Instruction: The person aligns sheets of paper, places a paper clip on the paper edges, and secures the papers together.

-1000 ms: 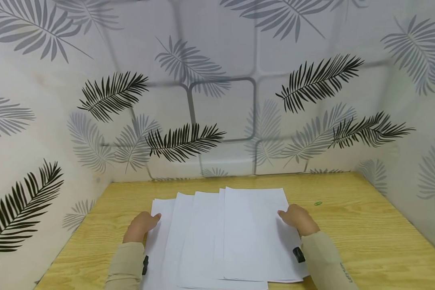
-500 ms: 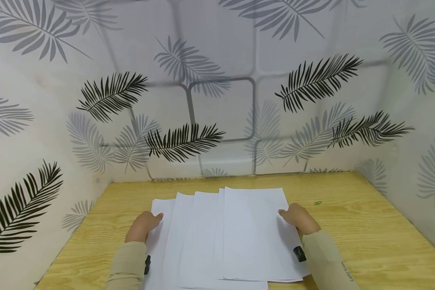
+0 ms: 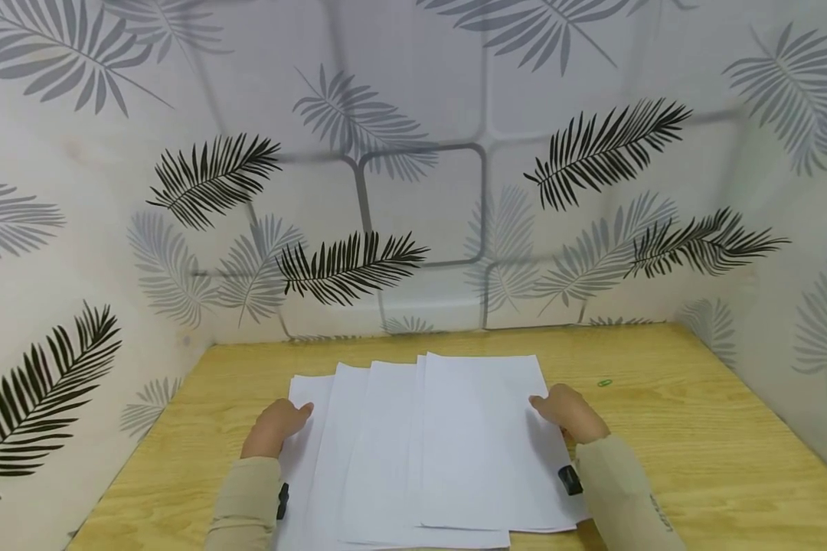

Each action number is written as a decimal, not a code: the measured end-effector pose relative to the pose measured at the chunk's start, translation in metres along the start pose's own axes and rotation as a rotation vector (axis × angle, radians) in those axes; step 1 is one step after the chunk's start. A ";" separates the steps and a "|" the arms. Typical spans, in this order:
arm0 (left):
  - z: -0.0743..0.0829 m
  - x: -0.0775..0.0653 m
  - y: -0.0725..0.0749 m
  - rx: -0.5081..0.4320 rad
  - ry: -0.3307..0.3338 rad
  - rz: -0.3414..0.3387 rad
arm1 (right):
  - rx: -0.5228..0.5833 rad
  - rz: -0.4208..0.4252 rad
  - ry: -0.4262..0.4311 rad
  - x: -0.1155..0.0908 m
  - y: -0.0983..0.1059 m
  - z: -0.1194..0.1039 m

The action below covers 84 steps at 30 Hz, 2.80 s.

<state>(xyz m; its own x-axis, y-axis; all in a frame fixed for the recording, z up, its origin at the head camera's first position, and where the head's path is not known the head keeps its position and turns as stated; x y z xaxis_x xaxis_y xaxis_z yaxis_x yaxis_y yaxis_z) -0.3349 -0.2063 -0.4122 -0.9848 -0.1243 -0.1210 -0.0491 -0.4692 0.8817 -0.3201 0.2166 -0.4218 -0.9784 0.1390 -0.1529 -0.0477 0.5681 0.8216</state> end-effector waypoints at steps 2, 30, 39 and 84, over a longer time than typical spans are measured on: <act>0.000 0.000 0.000 -0.001 0.003 -0.001 | -0.005 0.000 0.005 0.000 0.000 0.000; 0.009 0.002 -0.009 -0.021 -0.034 0.014 | 0.008 0.010 -0.005 -0.001 -0.006 -0.006; 0.013 0.005 -0.017 -0.041 -0.026 -0.002 | 0.010 0.003 -0.013 -0.003 -0.006 -0.008; 0.039 0.003 -0.028 -0.067 -0.044 0.000 | 0.044 0.001 -0.030 -0.001 -0.013 -0.010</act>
<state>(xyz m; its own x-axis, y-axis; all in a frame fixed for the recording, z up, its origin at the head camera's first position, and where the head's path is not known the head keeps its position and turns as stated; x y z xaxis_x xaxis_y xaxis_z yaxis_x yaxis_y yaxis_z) -0.3431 -0.1596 -0.4197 -0.9912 -0.0865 -0.1000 -0.0396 -0.5272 0.8488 -0.3200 0.2011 -0.4272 -0.9720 0.1637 -0.1689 -0.0369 0.6029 0.7969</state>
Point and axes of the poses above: each hand's wrist, its own x-axis towards the middle knuckle, its own y-axis out of the back of the hand, z = x × y, the point moved 5 cm from there along x, towards the middle knuckle, and after that the axes turned 7 degrees about z, right-handed, at the moved point
